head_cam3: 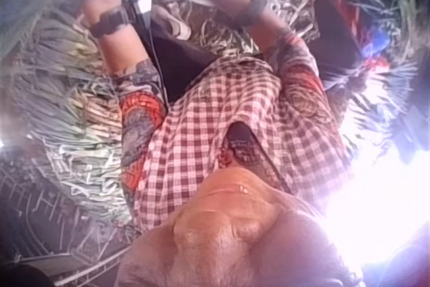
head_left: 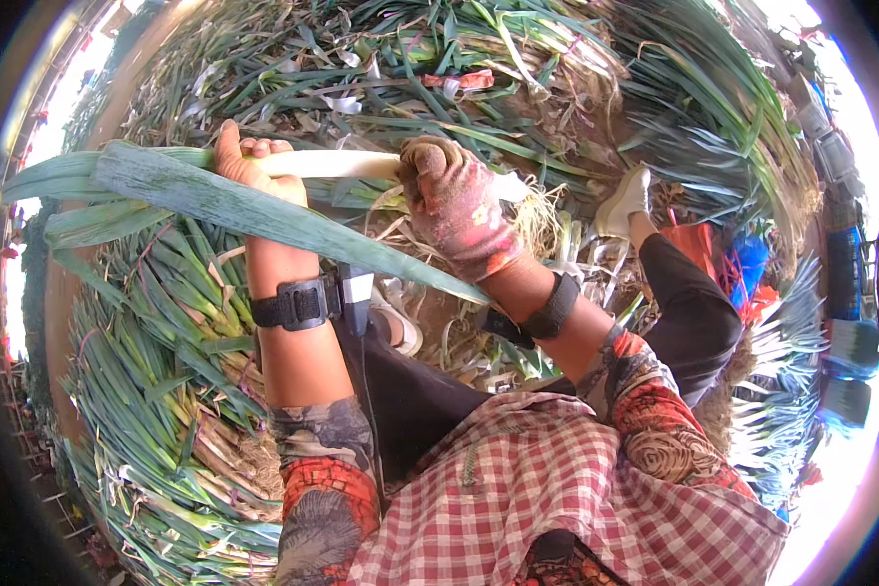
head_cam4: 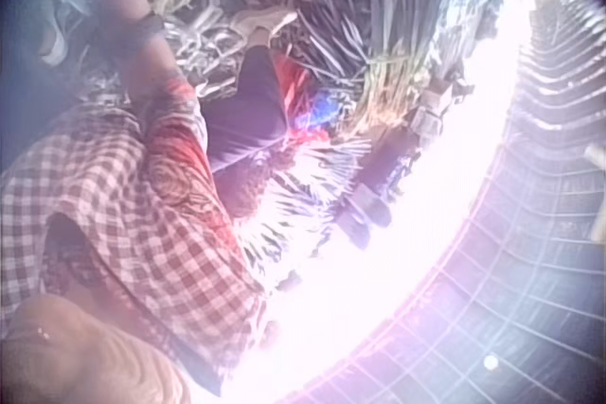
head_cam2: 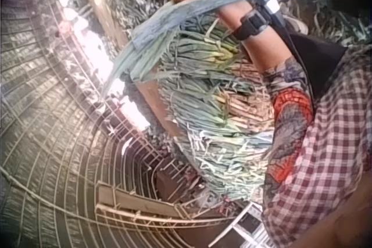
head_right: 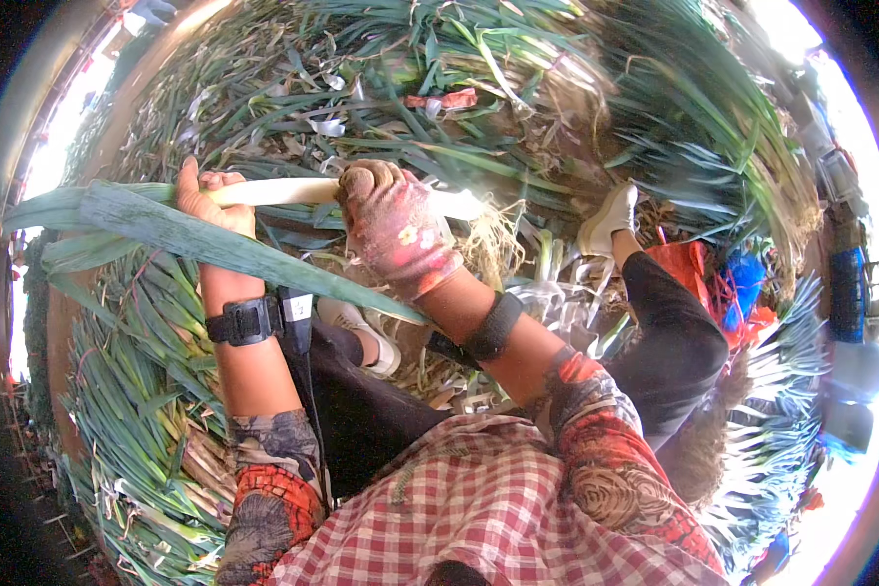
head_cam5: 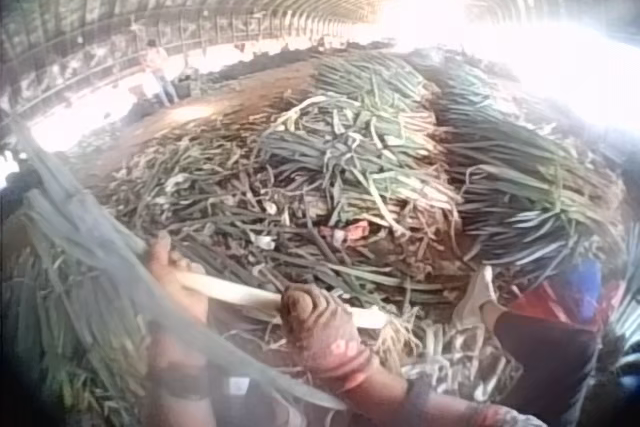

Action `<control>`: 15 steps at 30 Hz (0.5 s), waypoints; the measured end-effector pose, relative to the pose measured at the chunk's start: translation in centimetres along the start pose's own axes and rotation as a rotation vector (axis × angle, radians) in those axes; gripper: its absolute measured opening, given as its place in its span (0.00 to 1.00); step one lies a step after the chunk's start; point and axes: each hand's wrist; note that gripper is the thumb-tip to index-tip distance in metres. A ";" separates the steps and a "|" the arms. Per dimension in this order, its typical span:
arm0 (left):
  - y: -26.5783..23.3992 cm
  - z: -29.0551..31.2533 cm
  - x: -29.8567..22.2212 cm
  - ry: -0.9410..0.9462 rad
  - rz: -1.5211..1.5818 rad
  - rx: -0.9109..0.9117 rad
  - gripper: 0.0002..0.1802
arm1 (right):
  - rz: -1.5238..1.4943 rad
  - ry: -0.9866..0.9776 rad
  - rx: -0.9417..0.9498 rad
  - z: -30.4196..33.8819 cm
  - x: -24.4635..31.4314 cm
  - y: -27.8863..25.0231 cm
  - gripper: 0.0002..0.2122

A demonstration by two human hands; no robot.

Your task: The person picks up a leek by hand, peels away the outer layers, and places it onto a pile. They then pick up another leek, peel the outer layers, and place it onto the pile.

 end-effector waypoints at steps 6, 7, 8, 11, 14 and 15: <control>0.2 0.0 -0.5 0.145 -0.034 -0.007 0.14 | -0.448 0.494 -0.106 0.9 -0.8 -1.6 0.05; 0.1 0.0 -0.7 0.141 -0.032 -0.008 0.14 | -0.655 0.653 -0.167 0.6 -1.4 -2.4 0.05; 0.2 -0.1 -0.7 0.155 -0.012 -0.037 0.13 | -0.860 0.812 -0.232 0.3 -2.3 -3.7 0.06; -0.4 0.4 -1.3 0.179 0.017 -0.029 0.10 | -1.145 1.086 -0.205 2.4 -6.1 -7.3 0.05; -2.4 -1.8 -2.3 0.174 0.009 0.058 0.07 | -1.196 1.273 -0.122 6.8 -11.7 -10.0 0.03; -2.0 -1.7 -2.2 0.092 0.027 -0.021 0.07 | -1.220 1.247 -0.173 8.4 -13.0 -11.1 0.02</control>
Point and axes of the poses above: each hand's wrist, its own z-axis away from the middle knuckle, its own y-axis out of the palm, x = y × z, and after that the axes turned 4 degrees about z, right-handed
